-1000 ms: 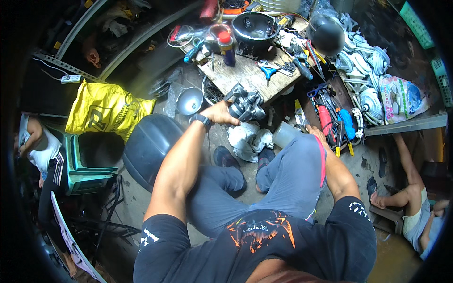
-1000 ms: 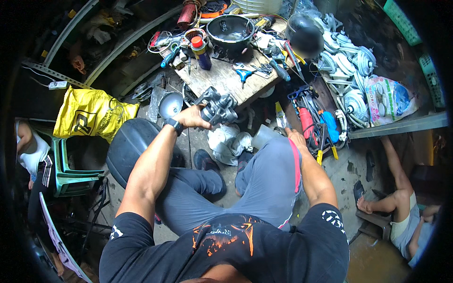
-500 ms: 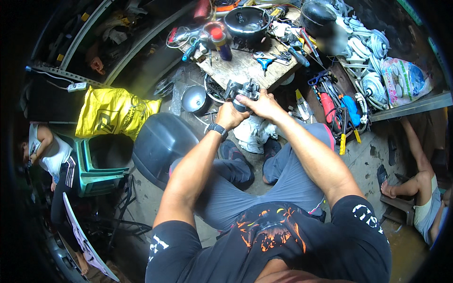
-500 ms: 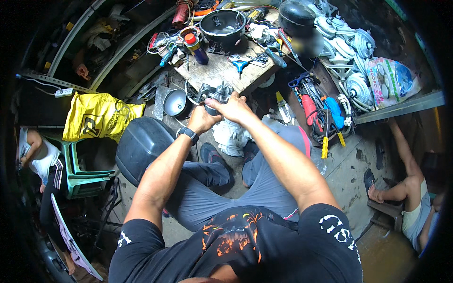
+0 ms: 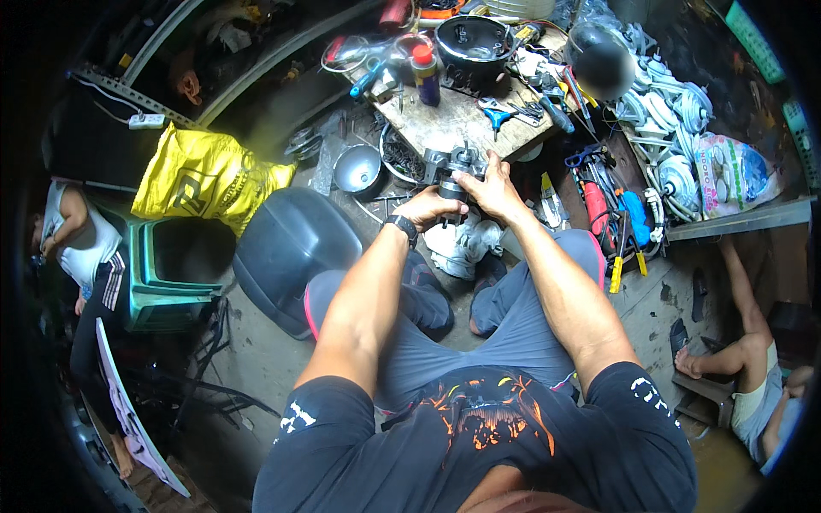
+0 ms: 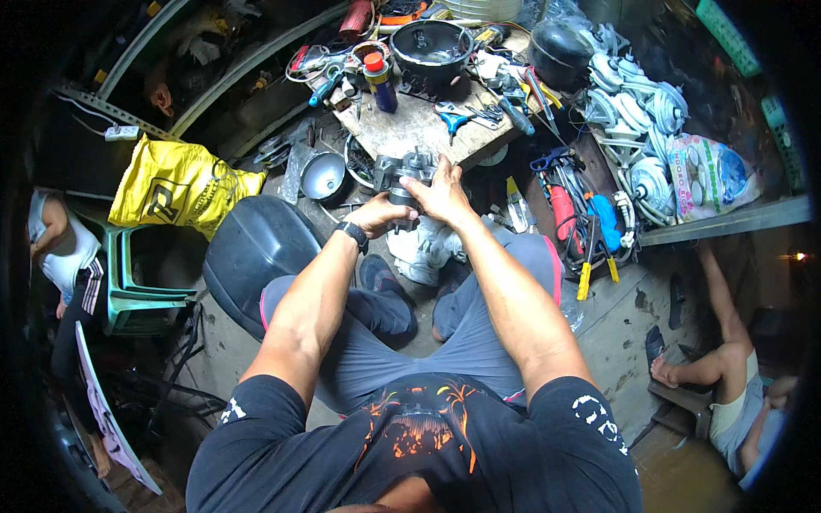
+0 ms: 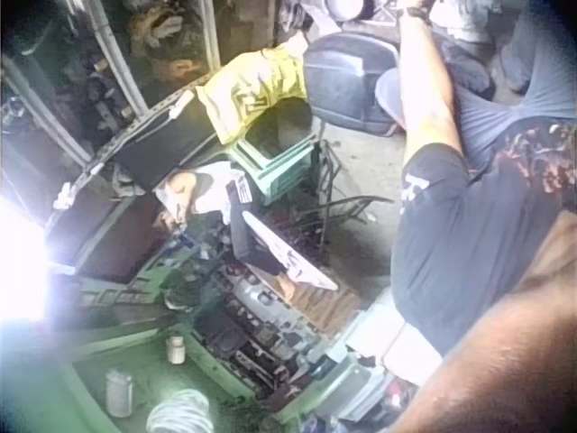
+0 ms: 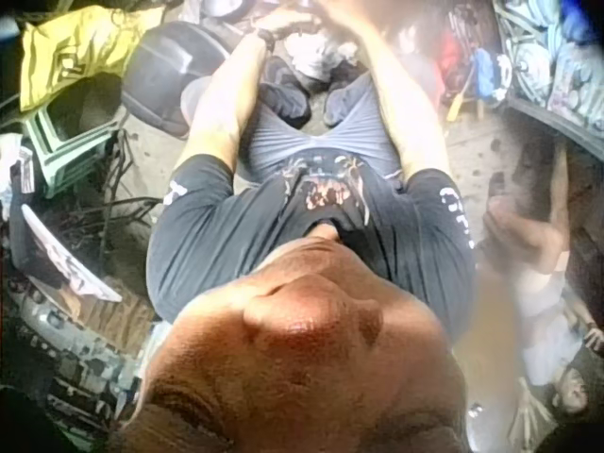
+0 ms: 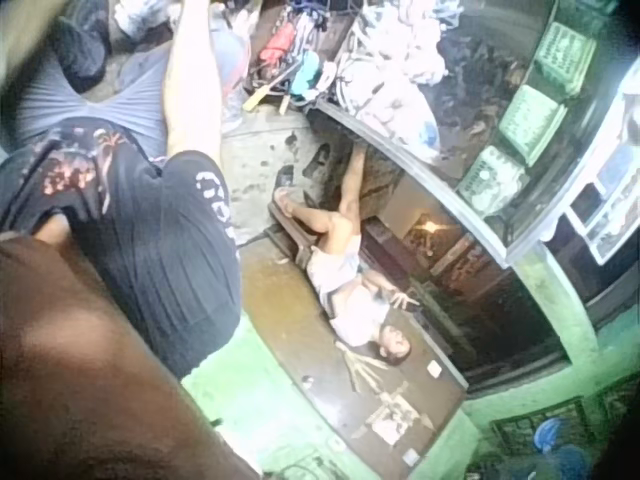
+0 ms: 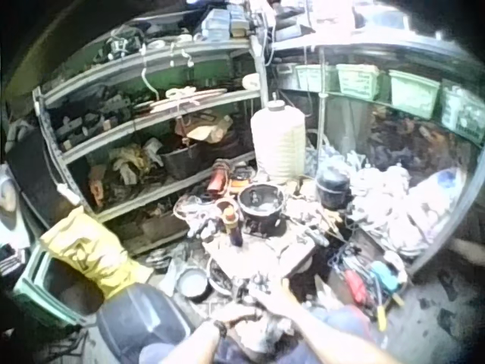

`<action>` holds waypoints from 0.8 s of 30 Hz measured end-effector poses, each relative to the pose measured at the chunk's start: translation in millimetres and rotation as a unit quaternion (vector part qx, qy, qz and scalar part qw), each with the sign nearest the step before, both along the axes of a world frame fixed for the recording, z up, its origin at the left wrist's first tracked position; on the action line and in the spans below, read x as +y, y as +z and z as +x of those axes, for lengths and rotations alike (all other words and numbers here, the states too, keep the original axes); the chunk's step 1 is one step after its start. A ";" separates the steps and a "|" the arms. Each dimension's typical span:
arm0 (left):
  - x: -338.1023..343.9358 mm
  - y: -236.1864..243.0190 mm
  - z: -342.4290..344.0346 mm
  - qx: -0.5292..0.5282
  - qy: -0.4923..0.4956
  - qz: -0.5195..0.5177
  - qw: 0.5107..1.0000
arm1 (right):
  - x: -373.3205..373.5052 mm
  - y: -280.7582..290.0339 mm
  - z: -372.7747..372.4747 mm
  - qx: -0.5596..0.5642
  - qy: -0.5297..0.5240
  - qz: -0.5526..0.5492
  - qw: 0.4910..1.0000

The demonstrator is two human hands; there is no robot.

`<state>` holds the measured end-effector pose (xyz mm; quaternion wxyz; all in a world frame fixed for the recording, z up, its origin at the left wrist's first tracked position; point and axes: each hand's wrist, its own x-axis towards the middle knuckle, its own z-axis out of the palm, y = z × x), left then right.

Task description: The person cleans and reassembles a mechanical starter motor on a workbench using a spray can and a wrench.

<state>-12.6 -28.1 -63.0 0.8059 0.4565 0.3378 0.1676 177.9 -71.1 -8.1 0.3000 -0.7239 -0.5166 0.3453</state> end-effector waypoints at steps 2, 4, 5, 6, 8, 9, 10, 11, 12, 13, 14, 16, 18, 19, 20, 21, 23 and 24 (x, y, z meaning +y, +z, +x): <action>-1.8 0.3 1.8 -0.017 -0.006 -0.008 1.000 | -1.8 -1.1 4.9 0.005 0.012 0.002 1.000; -9.2 2.3 10.7 -0.008 0.020 0.004 1.000 | -1.4 -4.7 12.6 -0.004 0.015 0.002 1.000; -18.9 -1.4 14.2 -0.011 0.045 0.012 0.999 | -4.6 -0.7 12.0 0.008 0.018 0.001 1.000; -22.6 -3.9 17.7 0.006 0.071 0.031 0.997 | -4.1 4.1 11.7 0.025 0.028 0.006 0.999; -40.8 -12.8 31.1 0.159 0.157 0.162 0.961 | -5.1 2.9 13.4 0.016 0.050 0.013 0.999; -53.9 -9.9 40.9 0.247 0.194 0.267 0.911 | -10.4 -2.7 15.1 -0.010 0.055 0.014 0.998; -66.3 5.1 49.4 0.319 0.194 0.241 0.896 | -13.7 -5.4 18.8 -0.036 0.059 0.021 0.997; -68.6 8.4 48.5 0.362 0.180 0.213 0.890 | -17.6 -7.0 10.5 -0.054 0.073 0.026 0.996; -71.5 -5.6 48.5 0.352 0.198 0.198 0.893 | -17.4 -7.3 5.0 -0.078 0.085 0.035 0.993; -70.3 -4.5 49.7 0.339 0.215 0.189 0.896 | -20.8 -6.1 4.6 -0.057 0.086 0.034 0.994; -71.9 -3.6 51.3 0.339 0.230 0.183 0.894 | -20.8 -4.6 5.0 -0.060 0.091 0.027 0.994; -68.0 -0.5 45.3 0.307 0.215 0.221 0.900 | -16.8 -3.3 6.8 -0.060 0.092 0.015 0.994; -62.1 -0.8 38.3 0.246 0.203 0.253 0.913 | -12.4 -3.3 11.4 -0.054 0.080 0.003 0.995; -55.7 -5.5 33.9 0.189 0.190 0.217 0.939 | -7.7 -4.2 12.5 -0.023 0.083 -0.009 0.996; -48.1 -10.0 30.3 0.129 0.175 0.179 0.959 | -1.5 -4.5 15.2 0.009 0.084 -0.020 0.996; -44.4 -14.7 26.5 0.069 0.160 0.141 0.975 | 4.8 -4.7 18.0 0.040 0.085 -0.032 0.995; -37.8 -8.3 20.5 0.002 0.094 0.023 0.995 | 12.9 -8.4 27.1 0.114 0.077 -0.055 0.989; -33.6 -9.7 19.3 -0.059 0.071 -0.011 0.996 | 14.8 -9.2 33.5 0.132 0.075 -0.066 0.986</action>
